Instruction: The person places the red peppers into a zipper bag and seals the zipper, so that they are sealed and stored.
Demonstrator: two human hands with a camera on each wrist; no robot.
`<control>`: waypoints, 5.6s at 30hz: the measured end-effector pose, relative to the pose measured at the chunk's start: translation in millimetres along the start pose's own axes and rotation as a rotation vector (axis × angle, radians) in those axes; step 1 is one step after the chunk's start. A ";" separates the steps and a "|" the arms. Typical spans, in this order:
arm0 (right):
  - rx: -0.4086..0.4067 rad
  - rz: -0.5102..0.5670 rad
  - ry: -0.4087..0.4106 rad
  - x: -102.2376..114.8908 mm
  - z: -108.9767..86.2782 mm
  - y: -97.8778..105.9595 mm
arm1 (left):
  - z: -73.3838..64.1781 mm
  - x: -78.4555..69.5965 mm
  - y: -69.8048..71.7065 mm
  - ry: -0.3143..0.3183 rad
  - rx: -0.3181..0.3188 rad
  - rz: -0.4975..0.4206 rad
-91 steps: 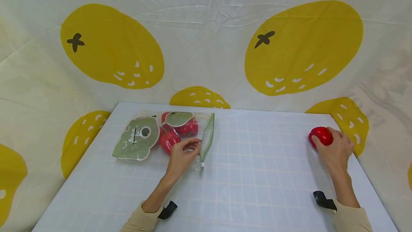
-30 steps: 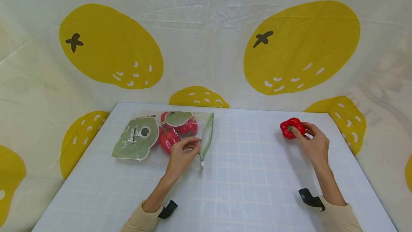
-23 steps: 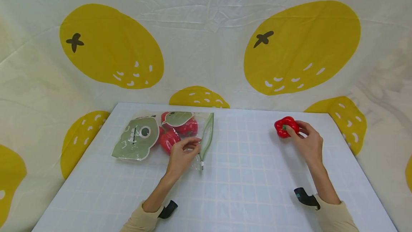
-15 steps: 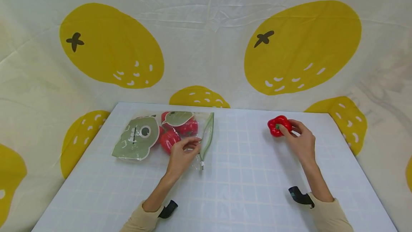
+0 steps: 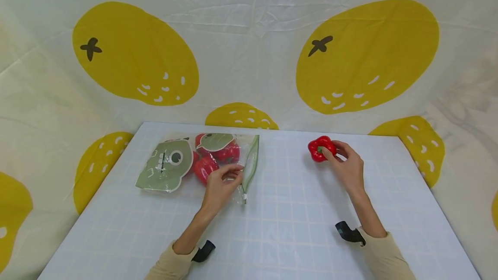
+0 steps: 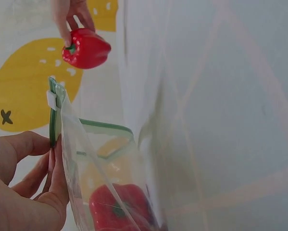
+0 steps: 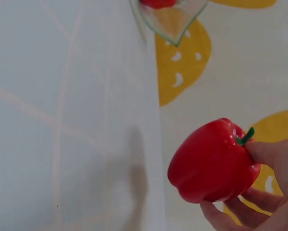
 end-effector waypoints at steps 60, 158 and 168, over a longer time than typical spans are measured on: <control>0.239 0.264 0.108 72.3 -46.9 -139.6 | 3.4 0.7 -0.9 0.013 -0.022 0.000; 0.408 0.404 0.010 101.7 -51.3 -230.3 | 4.3 -2.0 -7.3 -0.020 0.020 0.002; 0.460 0.397 0.032 112.8 -56.6 -216.2 | 3.9 -0.3 -7.8 -0.012 0.022 -0.015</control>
Point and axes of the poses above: each hand's wrist, its own z-axis towards the middle knuckle, its own y-axis out of the back of the hand, x = y × z, the point moved 10 cm from there along z, towards the middle knuckle, and after that the axes turned 8 degrees about -x, right-handed, at the moved point
